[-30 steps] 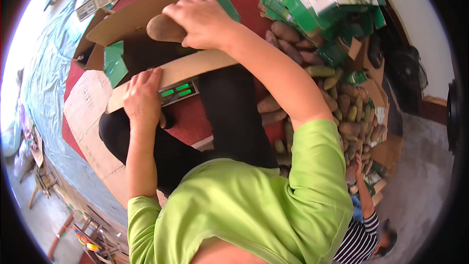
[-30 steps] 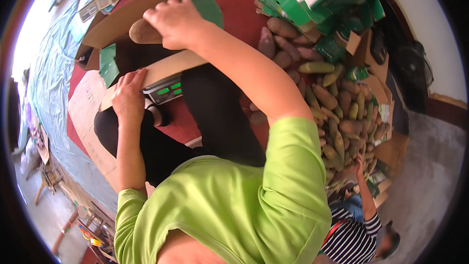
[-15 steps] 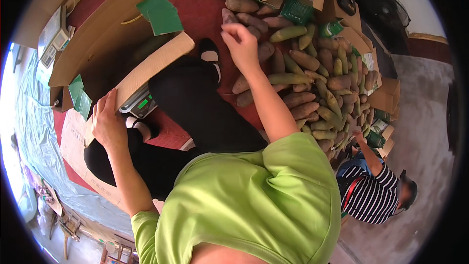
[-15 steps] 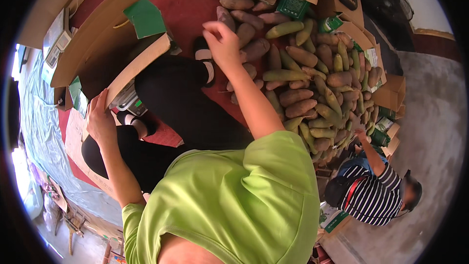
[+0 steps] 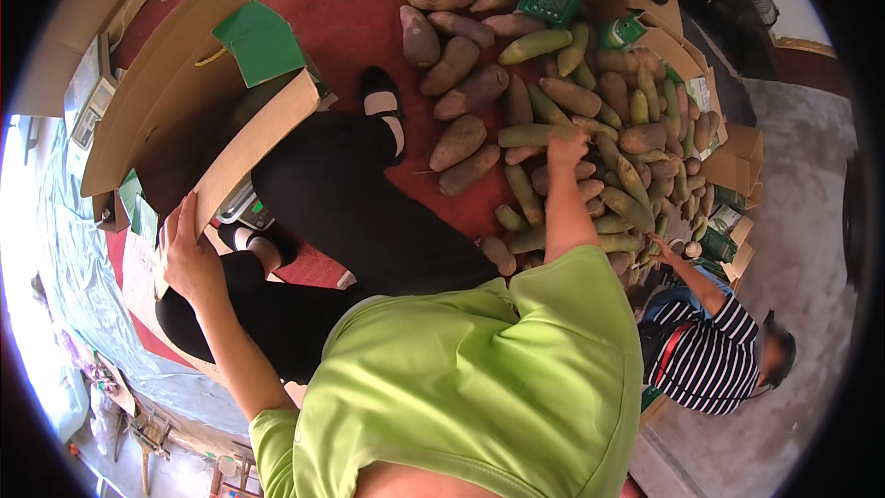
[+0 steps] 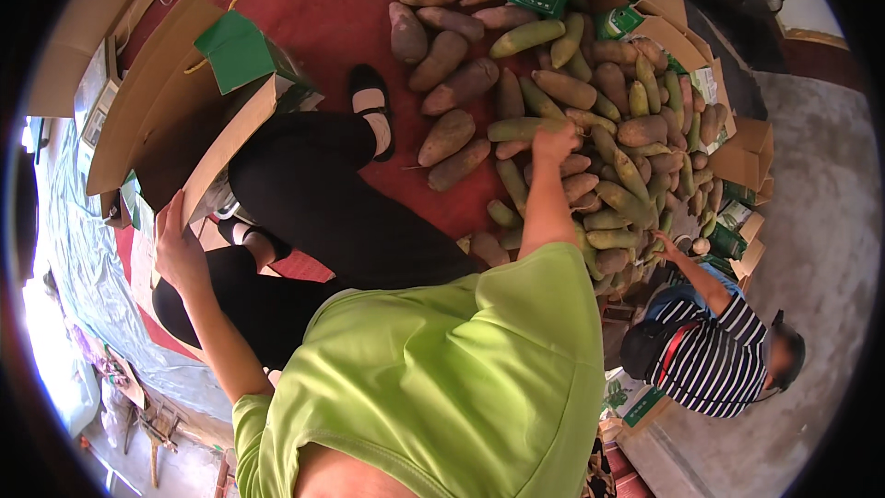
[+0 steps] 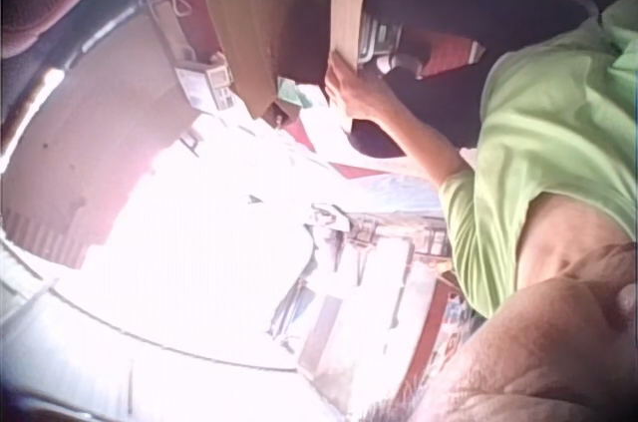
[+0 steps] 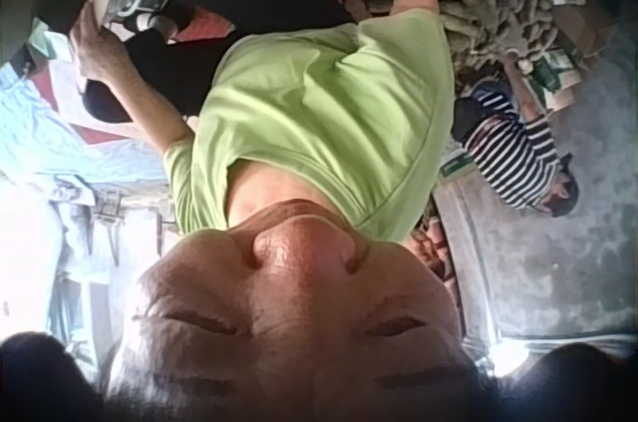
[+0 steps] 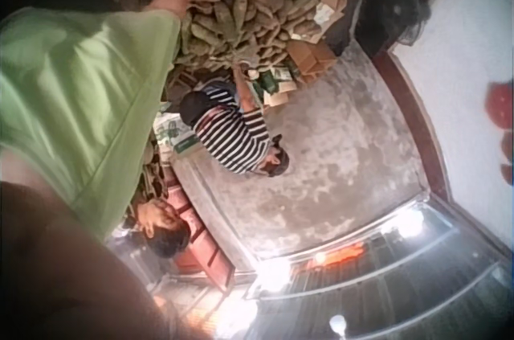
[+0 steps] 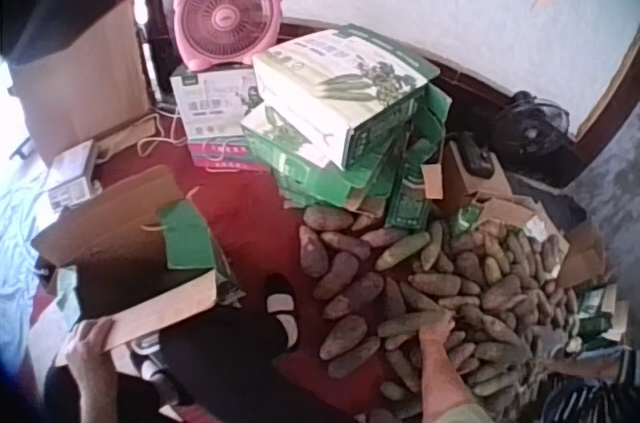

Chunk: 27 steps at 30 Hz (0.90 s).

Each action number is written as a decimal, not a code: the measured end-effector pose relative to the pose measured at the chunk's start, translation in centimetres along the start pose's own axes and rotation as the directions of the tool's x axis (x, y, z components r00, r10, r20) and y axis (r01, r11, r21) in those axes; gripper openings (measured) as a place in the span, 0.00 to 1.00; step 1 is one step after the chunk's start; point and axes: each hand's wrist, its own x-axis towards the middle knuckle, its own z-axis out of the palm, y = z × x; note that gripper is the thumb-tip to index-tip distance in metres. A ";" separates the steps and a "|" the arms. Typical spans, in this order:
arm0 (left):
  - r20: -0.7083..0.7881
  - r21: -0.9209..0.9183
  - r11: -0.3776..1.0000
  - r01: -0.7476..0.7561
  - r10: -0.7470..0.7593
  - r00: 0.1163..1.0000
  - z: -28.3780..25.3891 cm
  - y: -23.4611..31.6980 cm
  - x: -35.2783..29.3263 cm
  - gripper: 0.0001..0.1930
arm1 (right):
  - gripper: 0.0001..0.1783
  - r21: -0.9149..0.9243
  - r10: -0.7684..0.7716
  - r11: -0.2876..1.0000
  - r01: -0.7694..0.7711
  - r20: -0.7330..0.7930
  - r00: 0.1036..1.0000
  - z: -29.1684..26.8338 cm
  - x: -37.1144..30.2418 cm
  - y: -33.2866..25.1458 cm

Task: Selecting sweet potatoes from a pile on the floor, placing them into cardboard boxes, and weighing the boxes on a digital scale.

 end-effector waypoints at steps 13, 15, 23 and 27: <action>-0.076 -0.013 1.000 -0.026 0.025 0.997 0.2 0.0 0.0 0.27 | 0.49 0.175 0.166 0.958 -0.226 0.302 0.939 -1.9 5.8 2.4; -0.083 -0.005 1.000 -0.021 0.021 0.996 0.0 0.1 0.1 0.27 | 0.43 0.266 0.166 0.938 -0.223 0.220 0.961 -1.3 5.7 2.3; -0.062 -0.023 0.997 -0.077 0.076 0.995 -1.1 0.6 0.3 0.26 | 0.23 0.678 0.092 0.667 -0.310 0.338 0.937 -1.8 -1.2 -4.0; -0.105 0.000 0.993 -0.118 0.117 0.988 -0.7 0.0 0.1 0.21 | 0.22 0.387 -0.376 0.859 0.334 0.033 0.926 0.7 -1.5 -4.7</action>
